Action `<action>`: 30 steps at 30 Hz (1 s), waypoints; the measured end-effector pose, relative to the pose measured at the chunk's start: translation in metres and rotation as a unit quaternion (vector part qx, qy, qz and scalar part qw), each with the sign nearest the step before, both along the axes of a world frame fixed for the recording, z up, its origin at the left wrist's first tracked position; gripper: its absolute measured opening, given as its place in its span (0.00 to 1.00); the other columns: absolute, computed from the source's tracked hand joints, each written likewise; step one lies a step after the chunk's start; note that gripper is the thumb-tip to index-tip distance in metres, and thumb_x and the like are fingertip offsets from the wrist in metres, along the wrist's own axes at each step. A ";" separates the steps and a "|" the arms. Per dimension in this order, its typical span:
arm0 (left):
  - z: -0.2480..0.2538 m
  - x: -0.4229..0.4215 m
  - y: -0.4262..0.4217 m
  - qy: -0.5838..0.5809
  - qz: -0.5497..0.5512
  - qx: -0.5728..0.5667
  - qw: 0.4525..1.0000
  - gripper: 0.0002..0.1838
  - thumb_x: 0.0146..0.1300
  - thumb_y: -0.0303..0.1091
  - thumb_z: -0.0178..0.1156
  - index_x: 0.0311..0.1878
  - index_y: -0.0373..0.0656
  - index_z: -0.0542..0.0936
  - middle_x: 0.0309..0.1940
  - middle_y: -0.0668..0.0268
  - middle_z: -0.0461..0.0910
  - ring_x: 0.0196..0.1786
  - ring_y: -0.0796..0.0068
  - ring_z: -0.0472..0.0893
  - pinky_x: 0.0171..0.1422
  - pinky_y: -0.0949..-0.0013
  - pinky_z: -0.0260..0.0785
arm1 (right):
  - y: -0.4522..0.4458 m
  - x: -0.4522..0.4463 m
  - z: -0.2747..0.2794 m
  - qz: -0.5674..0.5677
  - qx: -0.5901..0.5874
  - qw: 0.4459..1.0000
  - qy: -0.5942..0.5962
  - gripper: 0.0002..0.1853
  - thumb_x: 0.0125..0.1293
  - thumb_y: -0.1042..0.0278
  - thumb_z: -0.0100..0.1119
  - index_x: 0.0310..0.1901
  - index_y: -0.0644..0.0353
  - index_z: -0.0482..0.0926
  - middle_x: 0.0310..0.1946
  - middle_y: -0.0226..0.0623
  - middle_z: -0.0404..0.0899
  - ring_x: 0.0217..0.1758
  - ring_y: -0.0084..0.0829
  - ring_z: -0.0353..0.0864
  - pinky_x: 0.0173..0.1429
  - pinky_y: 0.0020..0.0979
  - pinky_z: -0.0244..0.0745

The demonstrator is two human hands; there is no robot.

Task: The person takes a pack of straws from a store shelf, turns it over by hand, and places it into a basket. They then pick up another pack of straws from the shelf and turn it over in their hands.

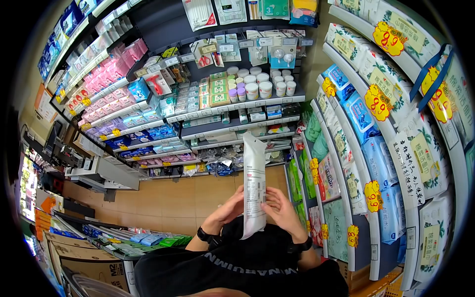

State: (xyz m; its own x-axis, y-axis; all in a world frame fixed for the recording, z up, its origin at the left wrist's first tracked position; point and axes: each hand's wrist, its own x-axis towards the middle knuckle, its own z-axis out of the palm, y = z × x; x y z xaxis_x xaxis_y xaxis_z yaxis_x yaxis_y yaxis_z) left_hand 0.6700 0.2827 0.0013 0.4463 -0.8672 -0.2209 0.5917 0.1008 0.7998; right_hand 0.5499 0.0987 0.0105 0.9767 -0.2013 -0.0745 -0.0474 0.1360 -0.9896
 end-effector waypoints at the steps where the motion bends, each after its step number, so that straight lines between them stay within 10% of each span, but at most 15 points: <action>1: 0.000 -0.001 0.000 0.000 0.000 0.000 1.000 0.41 0.75 0.56 0.52 0.78 0.46 0.46 0.72 0.57 0.62 0.76 0.62 0.63 0.77 0.49 0.58 | 0.002 0.000 0.002 0.020 0.005 1.000 -0.007 0.32 0.69 0.69 0.66 0.69 0.67 0.64 0.63 0.46 0.74 0.65 0.35 0.76 0.65 0.34 0.74; 15: 0.007 -0.004 -0.008 -0.105 0.099 0.078 0.986 0.48 0.68 0.46 0.66 0.78 0.35 0.48 0.70 0.52 0.63 0.73 0.62 0.64 0.76 0.60 0.58 | 0.008 -0.011 0.030 0.006 -0.038 0.998 -0.045 0.28 0.71 0.72 0.60 0.70 0.68 0.66 0.59 0.46 0.78 0.61 0.30 0.79 0.63 0.31 0.75; 30: 0.020 0.001 0.004 -0.083 0.222 0.051 0.970 0.20 0.71 0.30 0.60 0.64 0.38 0.73 0.54 0.65 0.80 0.56 0.80 0.78 0.60 0.75 0.70 | -0.013 -0.012 0.009 -0.087 0.022 0.995 -0.033 0.17 0.73 0.76 0.55 0.61 0.71 0.72 0.52 0.41 0.82 0.55 0.25 0.81 0.61 0.25 0.73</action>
